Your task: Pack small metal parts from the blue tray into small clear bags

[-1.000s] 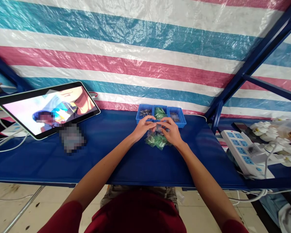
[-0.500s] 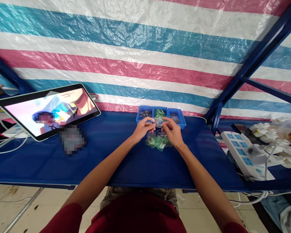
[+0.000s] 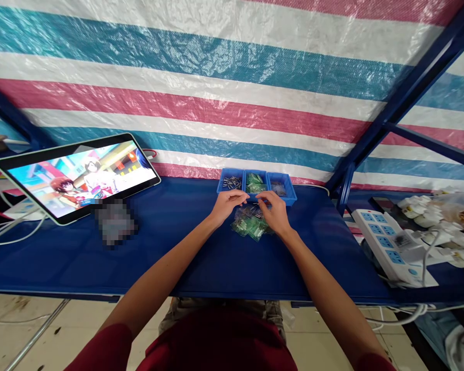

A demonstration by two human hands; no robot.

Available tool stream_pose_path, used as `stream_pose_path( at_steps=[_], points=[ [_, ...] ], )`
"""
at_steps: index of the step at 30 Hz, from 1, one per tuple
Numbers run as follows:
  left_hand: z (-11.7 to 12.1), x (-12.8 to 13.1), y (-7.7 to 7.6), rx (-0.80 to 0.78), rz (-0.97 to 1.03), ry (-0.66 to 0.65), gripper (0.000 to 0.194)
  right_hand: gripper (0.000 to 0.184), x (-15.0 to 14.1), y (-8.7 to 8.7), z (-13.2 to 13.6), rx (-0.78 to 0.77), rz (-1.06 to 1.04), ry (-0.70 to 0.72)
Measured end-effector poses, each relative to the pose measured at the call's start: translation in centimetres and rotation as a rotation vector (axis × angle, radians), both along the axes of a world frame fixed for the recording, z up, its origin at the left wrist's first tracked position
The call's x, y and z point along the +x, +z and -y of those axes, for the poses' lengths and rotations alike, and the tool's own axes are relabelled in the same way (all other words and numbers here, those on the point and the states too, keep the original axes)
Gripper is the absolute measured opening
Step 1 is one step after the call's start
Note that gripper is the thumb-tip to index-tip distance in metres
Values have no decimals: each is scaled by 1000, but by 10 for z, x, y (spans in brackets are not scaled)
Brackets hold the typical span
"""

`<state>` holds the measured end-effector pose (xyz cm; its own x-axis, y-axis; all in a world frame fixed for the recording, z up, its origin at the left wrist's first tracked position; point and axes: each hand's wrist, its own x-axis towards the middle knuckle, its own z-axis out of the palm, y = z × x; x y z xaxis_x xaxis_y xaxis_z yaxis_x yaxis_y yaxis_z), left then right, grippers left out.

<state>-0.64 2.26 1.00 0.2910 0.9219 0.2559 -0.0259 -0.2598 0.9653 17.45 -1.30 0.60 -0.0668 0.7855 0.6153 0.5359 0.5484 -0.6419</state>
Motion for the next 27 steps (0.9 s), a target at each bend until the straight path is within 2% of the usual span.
stream_pose_path(
  at_steps=[3, 5, 7, 9, 13, 17, 21, 27],
  points=[
    [-4, -5, -4, 59, -137, 152, 23, 20, 3, 1, -1, -20, -13, -82],
    [-6, -8, -8, 187, -304, 208, 20, 20, 5, 1, -2, -37, -27, -133],
    [-7, -9, -14, 339, -492, 163, 20, 20, 6, 1, -3, -60, -25, -158],
    [-6, -8, -19, 447, -658, 48, 28, 19, 6, 0, -4, -82, -11, -157],
    [-6, -2, -28, 515, -817, -116, 27, 19, 5, -2, -4, -114, 8, -140],
    [-10, 0, -31, 518, -830, -155, 20, 20, 4, -3, -4, -128, 25, -119],
    [-12, -1, -29, 550, -815, -119, 19, 21, 5, -5, -4, -134, 39, -112],
    [-2, -3, -14, 467, -485, 24, 28, 21, 3, -2, -3, -160, 38, 37]
  ],
)
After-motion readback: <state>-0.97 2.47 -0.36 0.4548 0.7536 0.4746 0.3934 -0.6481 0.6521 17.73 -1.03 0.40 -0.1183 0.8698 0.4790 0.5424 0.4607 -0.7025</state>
